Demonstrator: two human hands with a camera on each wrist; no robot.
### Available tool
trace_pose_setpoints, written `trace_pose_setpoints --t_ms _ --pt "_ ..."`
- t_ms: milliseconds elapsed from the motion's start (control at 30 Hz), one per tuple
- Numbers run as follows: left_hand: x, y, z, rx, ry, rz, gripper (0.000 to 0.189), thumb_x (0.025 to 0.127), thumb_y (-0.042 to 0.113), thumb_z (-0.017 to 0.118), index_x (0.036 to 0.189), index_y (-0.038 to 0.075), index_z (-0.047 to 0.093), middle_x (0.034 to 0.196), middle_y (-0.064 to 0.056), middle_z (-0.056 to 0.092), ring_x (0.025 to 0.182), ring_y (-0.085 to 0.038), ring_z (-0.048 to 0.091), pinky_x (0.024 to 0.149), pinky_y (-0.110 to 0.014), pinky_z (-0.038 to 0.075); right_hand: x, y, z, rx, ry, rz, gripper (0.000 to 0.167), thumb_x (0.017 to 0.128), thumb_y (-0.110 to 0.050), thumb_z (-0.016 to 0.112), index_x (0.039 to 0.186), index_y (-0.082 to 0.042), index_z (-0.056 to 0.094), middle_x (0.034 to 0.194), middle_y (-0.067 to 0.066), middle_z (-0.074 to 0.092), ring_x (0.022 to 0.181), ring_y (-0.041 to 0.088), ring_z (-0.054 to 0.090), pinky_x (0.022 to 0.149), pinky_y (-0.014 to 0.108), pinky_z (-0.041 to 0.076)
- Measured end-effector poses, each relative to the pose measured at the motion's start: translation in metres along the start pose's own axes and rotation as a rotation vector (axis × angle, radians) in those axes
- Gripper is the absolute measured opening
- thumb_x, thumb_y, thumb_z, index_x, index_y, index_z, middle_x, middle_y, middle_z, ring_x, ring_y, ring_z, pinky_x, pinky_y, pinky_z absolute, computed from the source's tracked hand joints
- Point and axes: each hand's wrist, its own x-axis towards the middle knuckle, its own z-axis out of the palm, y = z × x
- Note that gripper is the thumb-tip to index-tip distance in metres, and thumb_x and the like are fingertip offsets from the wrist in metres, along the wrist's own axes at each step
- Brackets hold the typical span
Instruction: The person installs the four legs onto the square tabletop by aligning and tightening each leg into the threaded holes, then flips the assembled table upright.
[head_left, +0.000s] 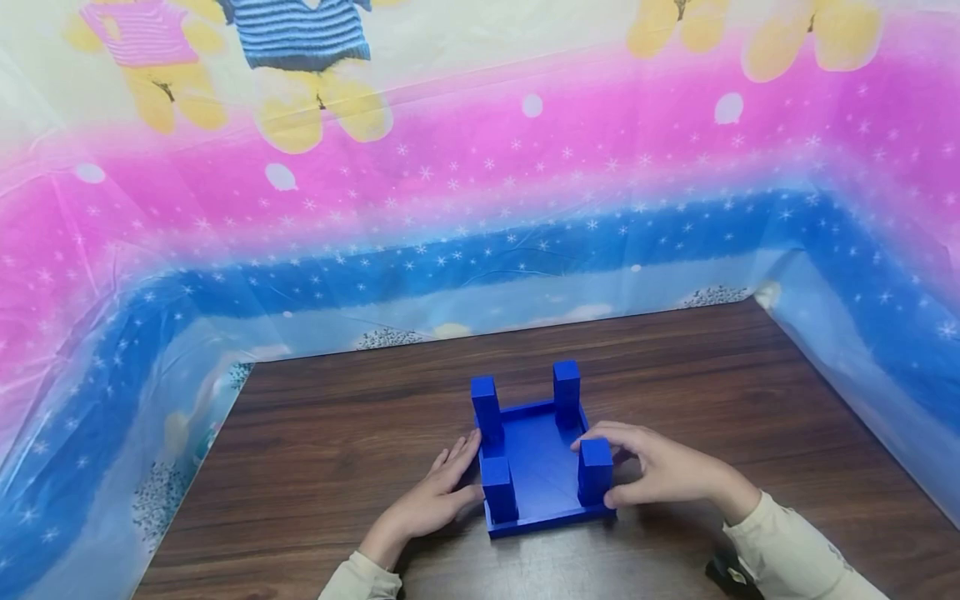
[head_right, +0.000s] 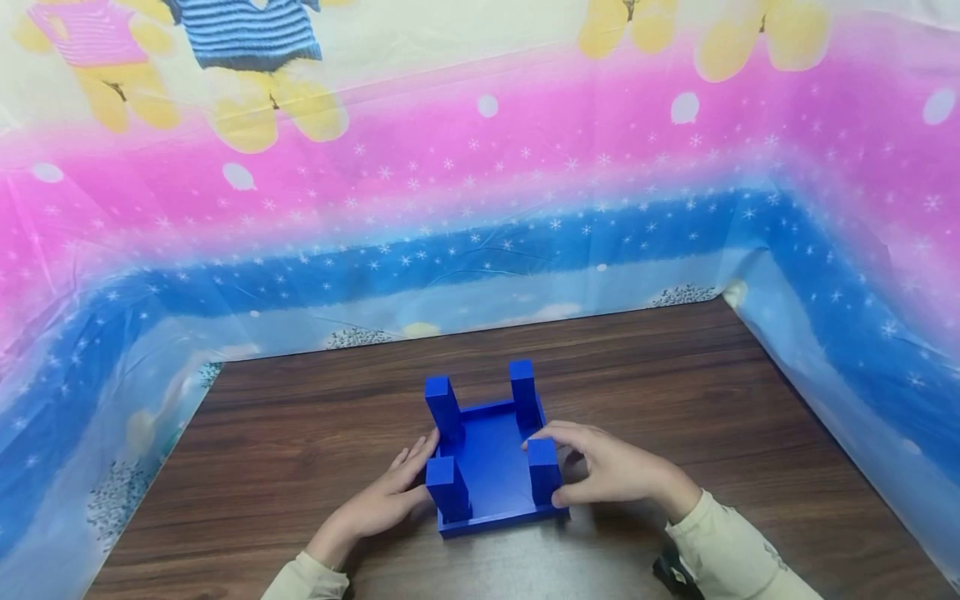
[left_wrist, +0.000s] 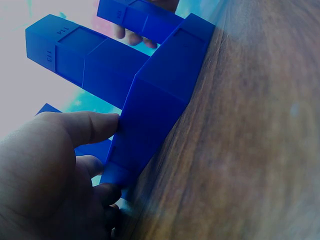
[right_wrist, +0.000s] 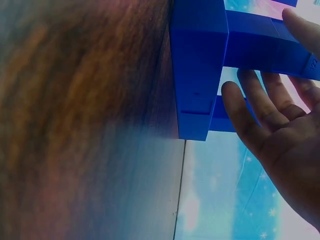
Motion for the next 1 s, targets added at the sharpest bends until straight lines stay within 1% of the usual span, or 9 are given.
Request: trace_pose_setpoints --t_ms 100,200,267,333,433,500,533,733,1000 --pt "0.0005 0.0029 -0.0012 -0.013 -0.012 -0.013 0.082 0.108 0.037 0.059 0.168 0.0 0.017 0.174 -0.02 0.016 0.161 -0.042 0.004 0.127 -0.027 -0.008 -0.0008 -0.001 -0.0007 -0.021 -0.012 0.02 0.062 0.091 -0.003 0.072 0.148 -0.019 0.055 0.149 0.007 0.058 0.131 0.015 0.054 0.1 0.04 0.054" --pt "0.0008 0.0061 -0.0026 -0.01 -0.029 -0.035 0.082 0.107 0.037 0.058 0.168 0.0 0.016 0.174 -0.02 0.015 0.161 -0.041 0.003 0.13 -0.045 -0.006 -0.0012 0.0001 -0.0014 0.003 -0.031 0.016 0.067 0.09 0.009 0.062 0.15 -0.02 0.053 0.15 0.008 0.057 0.107 0.006 0.058 0.091 0.033 0.055" --pt "0.0006 0.0078 -0.0034 -0.005 -0.034 -0.042 0.082 0.107 0.036 0.058 0.168 0.0 0.015 0.174 -0.02 0.016 0.161 -0.04 0.003 0.129 -0.055 -0.004 -0.0009 0.0008 -0.002 0.032 -0.042 0.002 0.067 0.092 0.012 0.059 0.151 -0.017 0.052 0.148 0.009 0.059 0.088 0.002 0.053 0.079 0.027 0.053" --pt "0.0001 0.0081 -0.0038 0.003 -0.036 -0.046 0.083 0.107 0.036 0.058 0.167 0.0 0.015 0.174 -0.019 0.016 0.161 -0.04 0.003 0.129 -0.056 -0.003 -0.0005 0.0018 -0.0023 0.054 -0.052 -0.017 0.065 0.093 0.012 0.058 0.152 -0.014 0.051 0.146 0.009 0.061 0.085 0.002 0.053 0.075 0.026 0.05" --pt "-0.0002 0.0087 -0.004 0.008 -0.033 -0.044 0.082 0.107 0.035 0.059 0.167 -0.001 0.016 0.174 -0.02 0.016 0.161 -0.039 0.004 0.129 -0.055 -0.003 0.0002 0.0021 -0.0025 0.092 -0.069 -0.026 0.063 0.095 0.011 0.057 0.154 -0.01 0.05 0.146 0.008 0.062 0.111 0.006 0.061 0.084 0.027 0.051" --pt "-0.0001 0.0094 -0.0042 0.01 -0.036 -0.047 0.083 0.107 0.035 0.059 0.167 -0.001 0.015 0.174 -0.019 0.016 0.161 -0.039 0.003 0.129 -0.055 -0.003 0.0008 0.002 -0.0024 0.116 -0.08 -0.025 0.061 0.096 0.01 0.057 0.154 -0.008 0.049 0.147 0.008 0.063 0.131 0.013 0.057 0.094 0.03 0.05" --pt "0.0001 0.0097 -0.0043 0.012 -0.037 -0.048 0.083 0.107 0.035 0.059 0.167 -0.001 0.015 0.174 -0.019 0.015 0.161 -0.039 0.003 0.129 -0.056 -0.003 0.001 0.002 -0.0023 0.125 -0.084 -0.025 0.06 0.097 0.009 0.057 0.154 -0.007 0.049 0.147 0.009 0.063 0.134 0.014 0.056 0.098 0.03 0.05" --pt "0.001 0.0087 -0.0042 0.013 -0.043 -0.057 0.081 0.108 0.035 0.058 0.167 0.0 0.015 0.174 -0.018 0.015 0.161 -0.039 0.003 0.128 -0.059 -0.004 0.0016 0.0023 -0.002 0.157 -0.097 -0.036 0.049 0.104 0.0 0.058 0.153 0.0 0.048 0.146 0.017 0.062 0.138 0.018 0.056 0.112 0.031 0.047" --pt "0.0008 0.0087 -0.0033 0.015 -0.029 -0.04 0.082 0.107 0.035 0.059 0.167 0.0 0.016 0.174 -0.019 0.016 0.161 -0.039 0.004 0.129 -0.057 -0.003 0.0017 0.0012 -0.0026 0.142 -0.092 -0.034 0.046 0.106 -0.008 0.06 0.15 0.002 0.049 0.144 0.022 0.062 0.137 0.018 0.056 0.113 0.034 0.048"
